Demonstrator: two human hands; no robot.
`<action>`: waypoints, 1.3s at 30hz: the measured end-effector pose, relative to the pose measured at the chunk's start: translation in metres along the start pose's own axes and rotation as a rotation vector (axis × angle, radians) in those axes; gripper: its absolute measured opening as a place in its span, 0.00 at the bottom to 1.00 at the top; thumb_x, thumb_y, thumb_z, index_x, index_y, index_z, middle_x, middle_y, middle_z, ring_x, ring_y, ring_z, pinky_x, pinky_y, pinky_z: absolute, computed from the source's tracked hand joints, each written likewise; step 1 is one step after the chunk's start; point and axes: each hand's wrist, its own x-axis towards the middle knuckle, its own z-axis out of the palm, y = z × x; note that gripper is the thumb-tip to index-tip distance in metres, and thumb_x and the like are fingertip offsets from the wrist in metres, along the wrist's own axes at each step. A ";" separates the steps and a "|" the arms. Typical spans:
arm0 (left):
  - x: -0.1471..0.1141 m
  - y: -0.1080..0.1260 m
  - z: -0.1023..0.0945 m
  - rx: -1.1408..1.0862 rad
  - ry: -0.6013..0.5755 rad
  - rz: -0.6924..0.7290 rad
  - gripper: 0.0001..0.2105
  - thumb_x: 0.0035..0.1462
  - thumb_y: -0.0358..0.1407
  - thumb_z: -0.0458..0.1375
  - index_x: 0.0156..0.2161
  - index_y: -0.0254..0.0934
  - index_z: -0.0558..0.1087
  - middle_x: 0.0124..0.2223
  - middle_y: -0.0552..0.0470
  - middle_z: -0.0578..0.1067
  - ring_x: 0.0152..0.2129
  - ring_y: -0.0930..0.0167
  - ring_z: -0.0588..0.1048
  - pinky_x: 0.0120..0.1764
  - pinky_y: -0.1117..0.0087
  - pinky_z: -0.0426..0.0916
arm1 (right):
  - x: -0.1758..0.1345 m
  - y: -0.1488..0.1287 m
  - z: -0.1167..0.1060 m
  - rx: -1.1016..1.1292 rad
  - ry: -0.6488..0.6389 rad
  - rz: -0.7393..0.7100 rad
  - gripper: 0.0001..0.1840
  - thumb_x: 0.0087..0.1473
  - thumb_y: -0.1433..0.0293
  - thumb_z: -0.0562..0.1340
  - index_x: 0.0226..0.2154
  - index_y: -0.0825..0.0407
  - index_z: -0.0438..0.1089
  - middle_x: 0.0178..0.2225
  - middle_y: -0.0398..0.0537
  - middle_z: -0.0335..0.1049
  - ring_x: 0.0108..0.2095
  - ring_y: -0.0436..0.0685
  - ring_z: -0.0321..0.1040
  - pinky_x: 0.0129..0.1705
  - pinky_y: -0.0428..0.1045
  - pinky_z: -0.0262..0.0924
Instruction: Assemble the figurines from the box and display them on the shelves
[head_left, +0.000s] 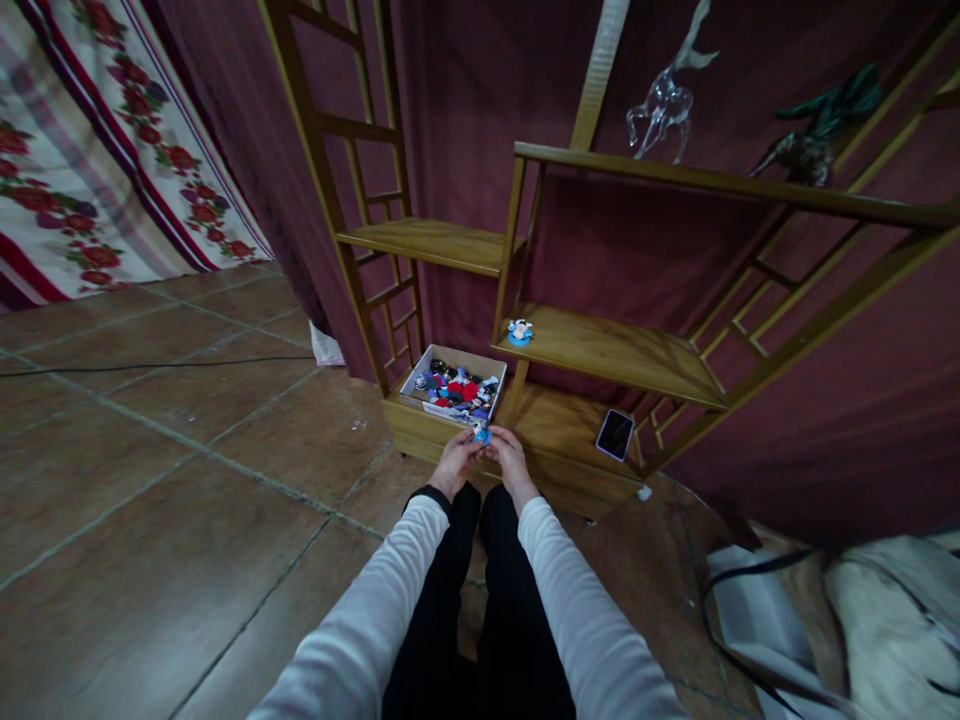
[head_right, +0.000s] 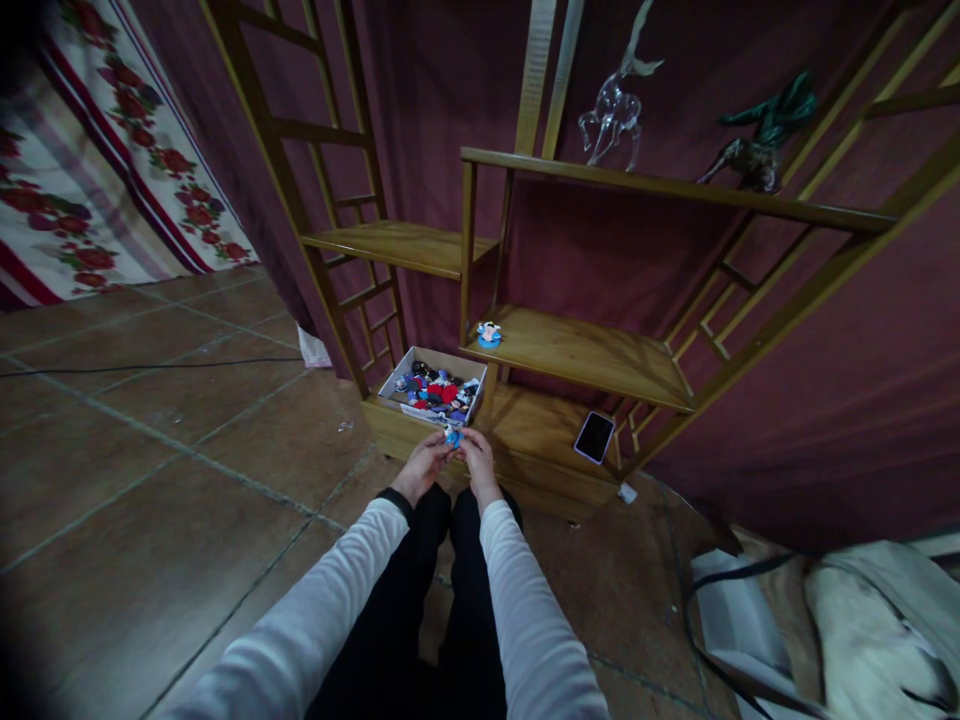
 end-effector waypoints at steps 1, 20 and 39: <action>0.000 0.000 0.000 0.007 0.002 0.001 0.13 0.34 0.27 0.66 0.31 0.32 0.74 0.30 0.52 0.74 0.24 0.77 0.69 0.29 0.76 0.62 | 0.000 0.000 0.000 0.005 -0.004 -0.004 0.16 0.35 0.67 0.65 0.33 0.50 0.72 0.27 0.41 0.72 0.25 0.49 0.65 0.28 0.45 0.60; -0.002 -0.004 0.006 0.130 0.133 0.133 0.18 0.30 0.28 0.67 0.34 0.32 0.75 0.31 0.50 0.76 0.24 0.74 0.71 0.32 0.71 0.65 | -0.002 -0.002 0.002 -0.031 0.012 0.017 0.17 0.34 0.69 0.63 0.33 0.52 0.74 0.31 0.44 0.75 0.30 0.53 0.69 0.34 0.48 0.63; 0.010 -0.017 0.002 0.368 0.268 0.235 0.11 0.37 0.27 0.64 0.30 0.34 0.70 0.27 0.54 0.73 0.23 0.75 0.70 0.31 0.72 0.66 | 0.006 0.008 -0.002 -0.039 -0.060 0.008 0.19 0.34 0.60 0.68 0.31 0.53 0.73 0.33 0.46 0.74 0.32 0.53 0.68 0.34 0.47 0.63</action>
